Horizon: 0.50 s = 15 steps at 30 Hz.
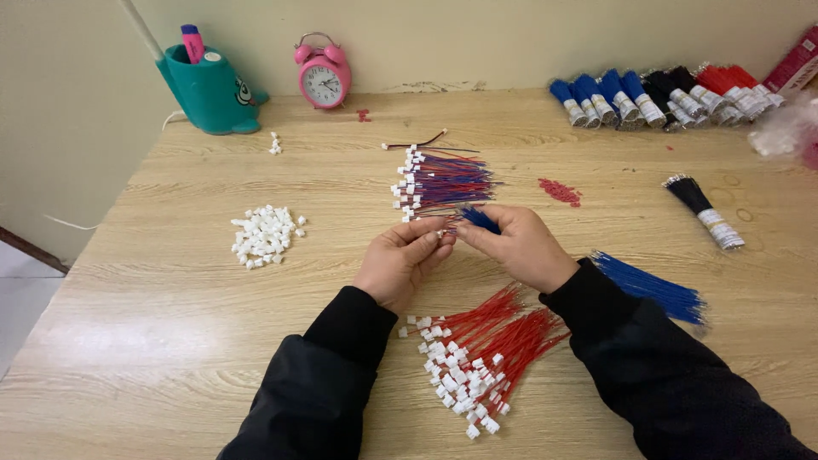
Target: Assemble small electronic wire connectors by hand
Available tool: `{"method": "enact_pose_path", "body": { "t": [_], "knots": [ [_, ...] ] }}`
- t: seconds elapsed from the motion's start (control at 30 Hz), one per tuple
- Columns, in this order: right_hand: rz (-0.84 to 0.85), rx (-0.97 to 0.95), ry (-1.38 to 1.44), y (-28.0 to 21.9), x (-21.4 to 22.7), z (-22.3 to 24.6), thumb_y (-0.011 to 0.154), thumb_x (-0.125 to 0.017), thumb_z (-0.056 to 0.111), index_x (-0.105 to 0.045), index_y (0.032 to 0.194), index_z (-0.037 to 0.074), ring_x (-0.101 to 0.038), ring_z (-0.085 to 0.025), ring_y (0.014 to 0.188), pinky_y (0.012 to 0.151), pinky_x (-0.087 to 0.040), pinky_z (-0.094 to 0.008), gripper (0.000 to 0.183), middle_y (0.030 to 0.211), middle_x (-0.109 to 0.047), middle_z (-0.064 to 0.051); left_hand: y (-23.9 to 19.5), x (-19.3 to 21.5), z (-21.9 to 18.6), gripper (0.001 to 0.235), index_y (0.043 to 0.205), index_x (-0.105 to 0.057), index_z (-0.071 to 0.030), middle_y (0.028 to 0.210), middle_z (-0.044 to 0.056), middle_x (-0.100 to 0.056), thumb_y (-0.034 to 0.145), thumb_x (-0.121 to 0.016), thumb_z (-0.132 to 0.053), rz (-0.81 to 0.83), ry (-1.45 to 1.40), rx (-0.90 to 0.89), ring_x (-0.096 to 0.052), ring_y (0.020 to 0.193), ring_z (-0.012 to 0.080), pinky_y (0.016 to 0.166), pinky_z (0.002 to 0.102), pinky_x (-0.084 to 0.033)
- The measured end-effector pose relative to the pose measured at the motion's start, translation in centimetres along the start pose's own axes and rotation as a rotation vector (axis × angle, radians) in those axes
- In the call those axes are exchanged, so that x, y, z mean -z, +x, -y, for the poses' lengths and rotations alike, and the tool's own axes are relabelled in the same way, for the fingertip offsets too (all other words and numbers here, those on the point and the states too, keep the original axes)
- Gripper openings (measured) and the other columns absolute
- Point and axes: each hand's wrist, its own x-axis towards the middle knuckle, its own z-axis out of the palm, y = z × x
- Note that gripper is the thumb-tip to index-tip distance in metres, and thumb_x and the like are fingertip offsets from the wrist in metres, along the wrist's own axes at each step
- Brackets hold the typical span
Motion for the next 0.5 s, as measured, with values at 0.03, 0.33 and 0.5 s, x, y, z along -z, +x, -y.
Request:
{"method": "enact_pose_path", "body": {
  "t": [0.03, 0.33, 0.5],
  "knots": [
    [-0.001, -0.001, 0.001, 0.0, 0.0, 0.1, 0.084, -0.072, 0.011, -0.073, 0.085, 0.010, -0.049, -0.002, 0.061, 0.053, -0.039, -0.015, 0.002, 0.064, -0.058, 0.006, 0.1, 0.0, 0.0, 0.029, 0.118, -0.062, 0.008, 0.099, 0.018, -0.065, 0.089, -0.060, 0.006, 0.000, 0.000, 0.002, -0.070, 0.094, 0.0270, 0.087, 0.036, -0.062],
    [0.012, -0.002, -0.067, -0.4, -0.5, 2.3, 0.083, -0.073, 0.015, -0.070, 0.075, 0.011, -0.045, -0.005, 0.056, 0.049, -0.035, -0.017, 0.010, 0.058, -0.053, 0.005, 0.1, 0.2, 0.3, 0.026, 0.114, -0.063, 0.003, 0.099, 0.016, -0.066, 0.088, -0.062, 0.005, 0.013, -0.015, -0.015, -0.071, 0.092, 0.0265, 0.084, 0.036, -0.063],
    [0.004, -0.012, -0.063, -0.6, -0.6, 2.9, 0.086, -0.071, 0.016, -0.070, 0.074, 0.011, -0.045, -0.005, 0.055, 0.048, -0.035, -0.017, 0.013, 0.057, -0.053, 0.006, 0.0, 0.3, 0.1, 0.030, 0.118, -0.060, 0.001, 0.099, 0.015, -0.066, 0.088, -0.063, 0.005, 0.009, -0.003, -0.012, -0.071, 0.092, 0.0266, 0.082, 0.036, -0.063]
  ]
}}
